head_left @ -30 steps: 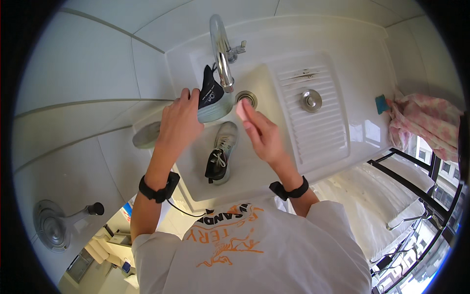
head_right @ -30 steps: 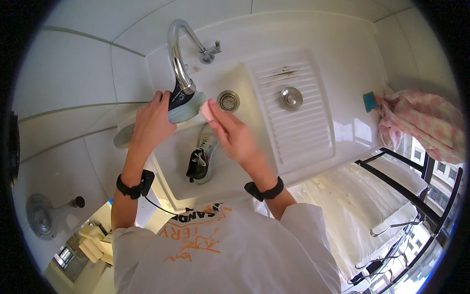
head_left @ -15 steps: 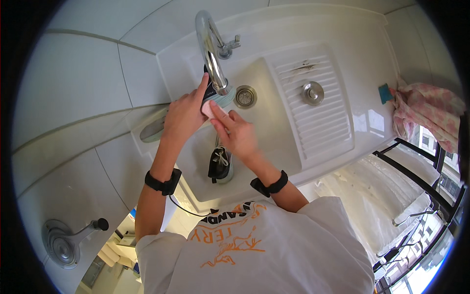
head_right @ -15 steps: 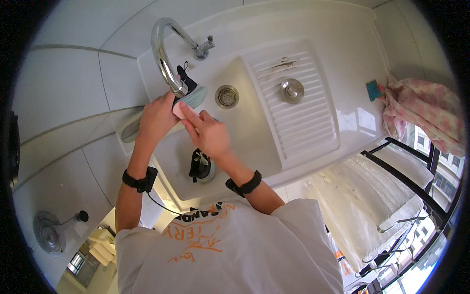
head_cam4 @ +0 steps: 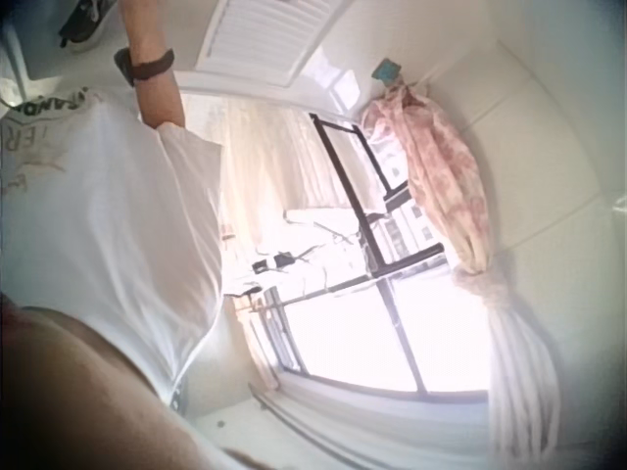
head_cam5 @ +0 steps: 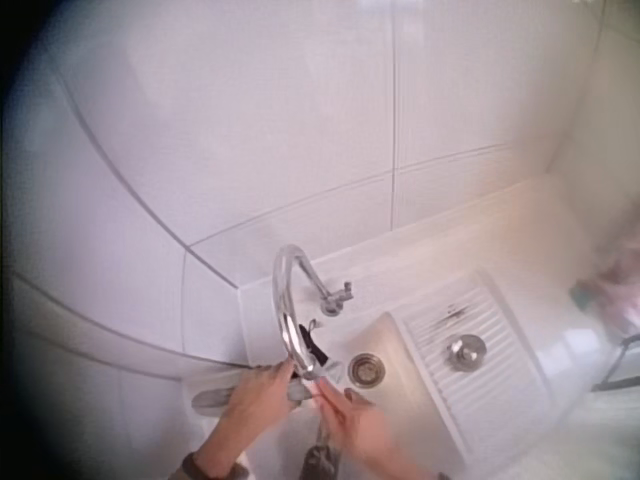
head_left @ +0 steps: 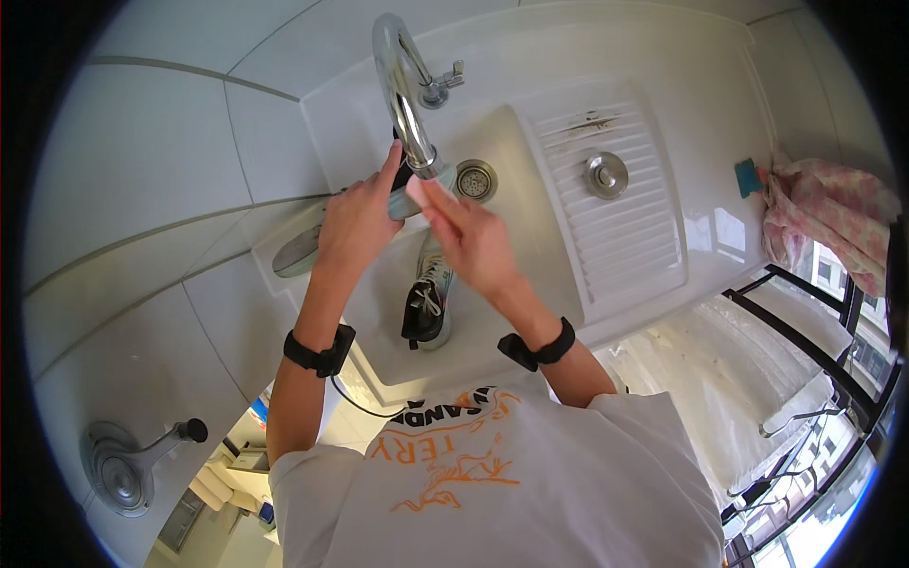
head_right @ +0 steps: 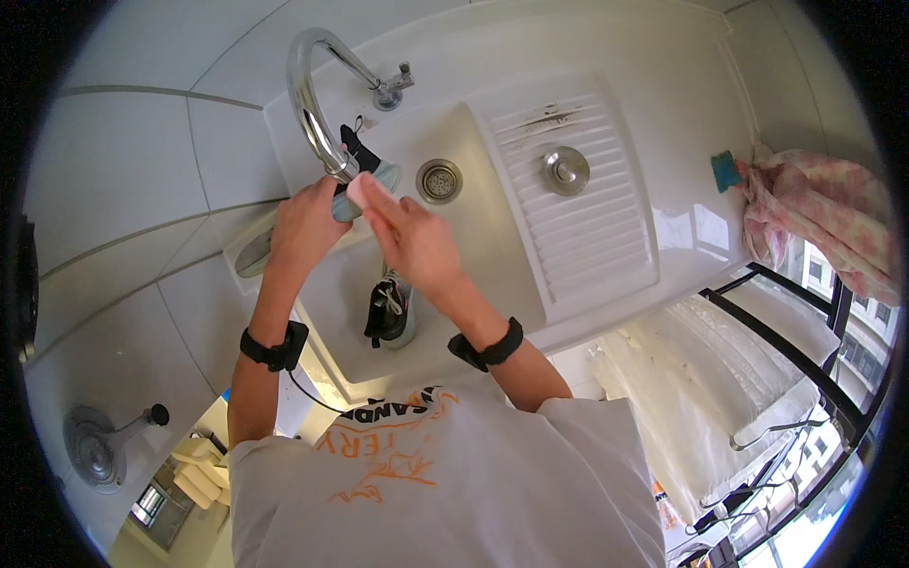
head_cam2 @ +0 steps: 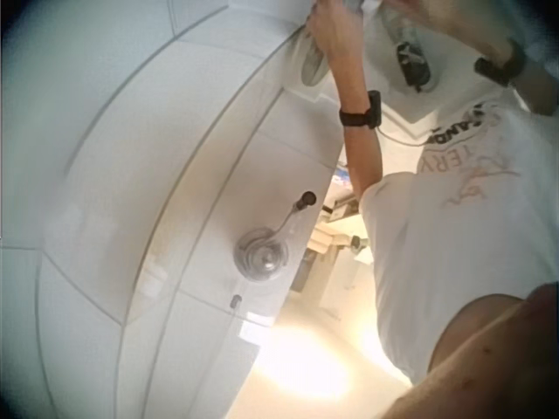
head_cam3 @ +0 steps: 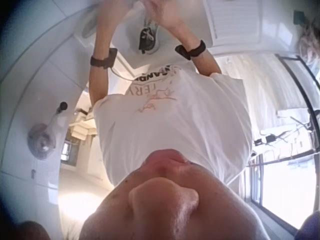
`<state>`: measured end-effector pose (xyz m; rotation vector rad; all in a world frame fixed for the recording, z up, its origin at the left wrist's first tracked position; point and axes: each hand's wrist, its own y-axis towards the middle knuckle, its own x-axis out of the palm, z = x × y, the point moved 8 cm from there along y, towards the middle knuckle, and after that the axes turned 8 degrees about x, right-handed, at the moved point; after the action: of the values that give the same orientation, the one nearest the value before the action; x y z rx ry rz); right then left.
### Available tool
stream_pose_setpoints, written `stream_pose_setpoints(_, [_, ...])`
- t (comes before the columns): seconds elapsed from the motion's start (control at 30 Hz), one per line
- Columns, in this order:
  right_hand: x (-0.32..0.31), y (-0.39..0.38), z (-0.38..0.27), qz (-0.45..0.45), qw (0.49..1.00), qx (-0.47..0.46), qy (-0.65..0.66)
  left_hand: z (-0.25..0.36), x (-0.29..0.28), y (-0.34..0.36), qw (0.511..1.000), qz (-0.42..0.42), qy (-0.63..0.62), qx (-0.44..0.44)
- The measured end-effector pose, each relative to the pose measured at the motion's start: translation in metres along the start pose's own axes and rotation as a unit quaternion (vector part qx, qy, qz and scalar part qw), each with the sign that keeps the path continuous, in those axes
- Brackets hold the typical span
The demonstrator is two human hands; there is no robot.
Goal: The recorder is washing and scrubbing a pair of sneakers in a utility sink using a brush and detergent.
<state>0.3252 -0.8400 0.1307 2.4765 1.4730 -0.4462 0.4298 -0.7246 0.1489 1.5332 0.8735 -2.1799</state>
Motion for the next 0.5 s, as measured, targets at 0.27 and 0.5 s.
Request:
stream_pose_setpoints(0.27, [0.004, 0.04, 0.036, 0.024, 0.981, 0.133, 0.139, 0.001, -0.003, 0.011, 1.0, 0.003, 0.015, 0.0])
stream_pose_setpoints(0.5, [0.009, -0.005, -0.002, 0.064, 0.994, 0.076, 0.034, -0.005, 0.005, 0.007, 1.0, 0.011, -0.005, -0.009])
